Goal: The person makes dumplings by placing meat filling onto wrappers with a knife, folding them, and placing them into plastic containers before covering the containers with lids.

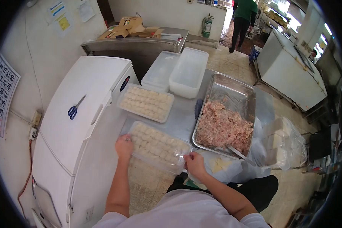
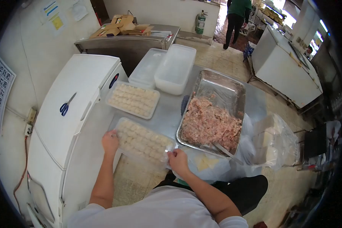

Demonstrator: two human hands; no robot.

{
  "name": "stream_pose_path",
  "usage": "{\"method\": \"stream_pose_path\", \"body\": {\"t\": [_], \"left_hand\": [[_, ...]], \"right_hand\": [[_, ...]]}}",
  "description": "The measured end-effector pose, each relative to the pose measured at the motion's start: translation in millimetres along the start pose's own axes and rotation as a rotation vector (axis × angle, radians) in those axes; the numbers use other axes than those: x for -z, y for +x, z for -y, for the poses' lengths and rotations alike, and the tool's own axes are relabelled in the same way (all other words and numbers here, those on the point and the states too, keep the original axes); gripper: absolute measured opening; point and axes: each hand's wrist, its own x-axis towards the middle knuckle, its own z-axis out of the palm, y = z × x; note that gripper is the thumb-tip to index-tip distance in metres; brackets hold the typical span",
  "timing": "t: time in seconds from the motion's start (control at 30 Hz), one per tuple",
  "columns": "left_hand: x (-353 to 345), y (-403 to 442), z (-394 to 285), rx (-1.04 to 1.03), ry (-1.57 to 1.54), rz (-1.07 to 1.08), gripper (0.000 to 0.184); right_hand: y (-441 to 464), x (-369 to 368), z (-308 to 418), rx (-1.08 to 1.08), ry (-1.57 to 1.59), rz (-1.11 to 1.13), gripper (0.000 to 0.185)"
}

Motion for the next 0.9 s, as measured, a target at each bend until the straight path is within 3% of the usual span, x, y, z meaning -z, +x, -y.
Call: {"method": "stream_pose_path", "body": {"t": [0.23, 0.33, 0.43, 0.53, 0.63, 0.73, 0.9], "left_hand": [[-8.6, -1.6, -3.9, 0.040, 0.035, -0.010, 0.024], [-8.0, -3.5, -5.5, 0.038, 0.062, 0.003, 0.023], [-3.9, 0.2, -11.8, 0.039, 0.123, 0.038, 0.022], [-6.0, 0.2, -5.9, 0.031, 0.121, 0.045, 0.020], [-6.3, 1.1, -5.5, 0.035, 0.112, 0.050, 0.019], [-8.2, 4.2, -0.6, 0.035, 0.082, 0.047, 0.018], [-7.5, 11.9, 2.4, 0.044, 0.031, 0.121, 0.016]], "right_hand": [[-4.7, 11.1, 30.3, 0.150, -0.217, -0.153, 0.028], [-2.9, 13.7, 34.5, 0.243, -0.327, -0.119, 0.031], [-9.9, 10.2, 35.7, 0.351, -0.672, -0.166, 0.043], [-11.2, 9.2, 55.6, 0.694, -0.663, -0.034, 0.069], [-14.8, -8.7, 82.4, 0.848, -0.860, 0.072, 0.092], [-5.6, -27.0, 73.7, 0.756, -1.031, 0.206, 0.109], [-3.8, -31.0, 61.3, 0.823, -1.062, 0.190, 0.105]]}}
